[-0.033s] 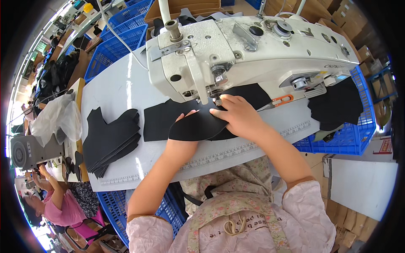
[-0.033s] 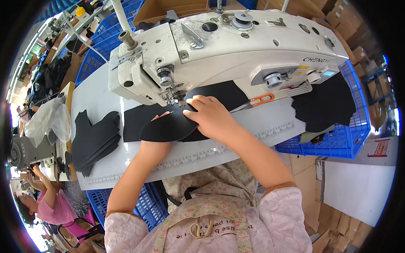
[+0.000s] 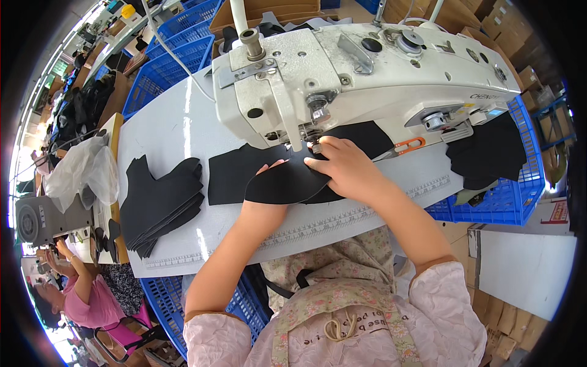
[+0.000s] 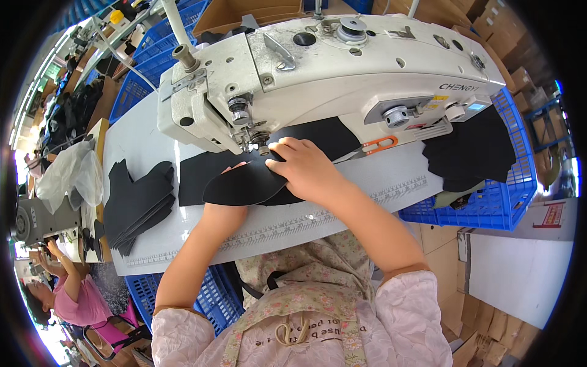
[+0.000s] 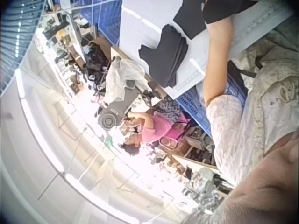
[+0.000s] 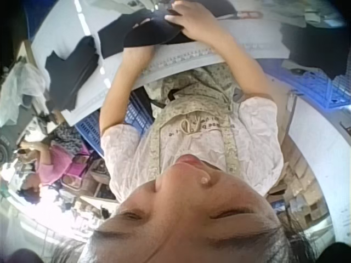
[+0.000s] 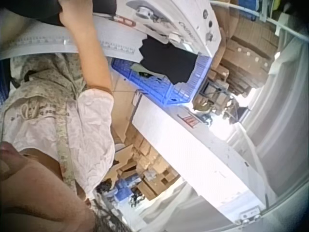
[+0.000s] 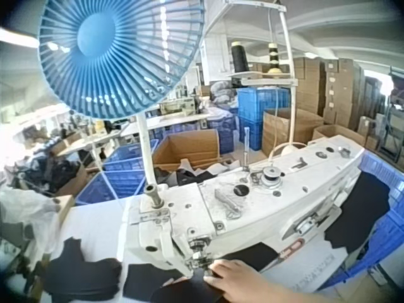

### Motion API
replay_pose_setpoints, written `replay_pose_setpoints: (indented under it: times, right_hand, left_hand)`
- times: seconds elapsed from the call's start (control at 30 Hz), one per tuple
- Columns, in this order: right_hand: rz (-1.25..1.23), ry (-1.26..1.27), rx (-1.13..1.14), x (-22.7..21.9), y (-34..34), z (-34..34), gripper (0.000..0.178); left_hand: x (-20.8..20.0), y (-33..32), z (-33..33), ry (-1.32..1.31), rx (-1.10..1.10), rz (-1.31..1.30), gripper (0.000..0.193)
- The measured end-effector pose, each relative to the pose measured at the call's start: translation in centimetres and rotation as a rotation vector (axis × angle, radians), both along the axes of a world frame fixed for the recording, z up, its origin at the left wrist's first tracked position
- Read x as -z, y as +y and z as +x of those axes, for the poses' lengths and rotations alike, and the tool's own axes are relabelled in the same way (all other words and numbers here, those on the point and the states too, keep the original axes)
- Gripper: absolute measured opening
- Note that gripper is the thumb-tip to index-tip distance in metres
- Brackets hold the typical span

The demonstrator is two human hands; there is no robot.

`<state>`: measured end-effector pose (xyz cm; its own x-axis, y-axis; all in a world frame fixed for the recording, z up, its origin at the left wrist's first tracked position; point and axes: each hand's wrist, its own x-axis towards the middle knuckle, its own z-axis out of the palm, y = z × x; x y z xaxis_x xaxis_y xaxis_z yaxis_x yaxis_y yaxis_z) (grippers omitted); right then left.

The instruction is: The person sews fabric shoe pieces together using a sewing machine, trims and threads the needle by hand, and stitches additional fabric pieces.

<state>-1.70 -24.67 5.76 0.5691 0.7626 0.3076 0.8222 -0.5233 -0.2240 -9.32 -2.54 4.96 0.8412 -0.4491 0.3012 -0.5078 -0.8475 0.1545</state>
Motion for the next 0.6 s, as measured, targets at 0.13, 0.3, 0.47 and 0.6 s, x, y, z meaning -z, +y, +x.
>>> replay_pose_setpoints:
  times: [0.13,0.3,0.47,0.6]
  right_hand:
    - [-0.037,0.045,-0.047,-0.4,0.5,-0.1,0.042]
    - [0.007,-0.033,-0.043,0.7,0.2,0.0,0.041]
    - [0.026,0.046,-0.1,1.0,-1.4,1.5,0.044]
    - [0.006,0.06,-0.103,0.7,-1.0,1.3,0.045]
  left_hand:
    - [-0.6,-0.6,-0.1,0.259,-0.082,0.106,0.038]
    - [1.7,0.7,-0.3,0.069,-0.077,-0.108,0.048]
    - [-0.2,1.2,-1.1,0.333,-0.227,-0.355,0.073]
    - [-0.3,1.8,-1.0,0.356,-0.198,-0.33,0.075]
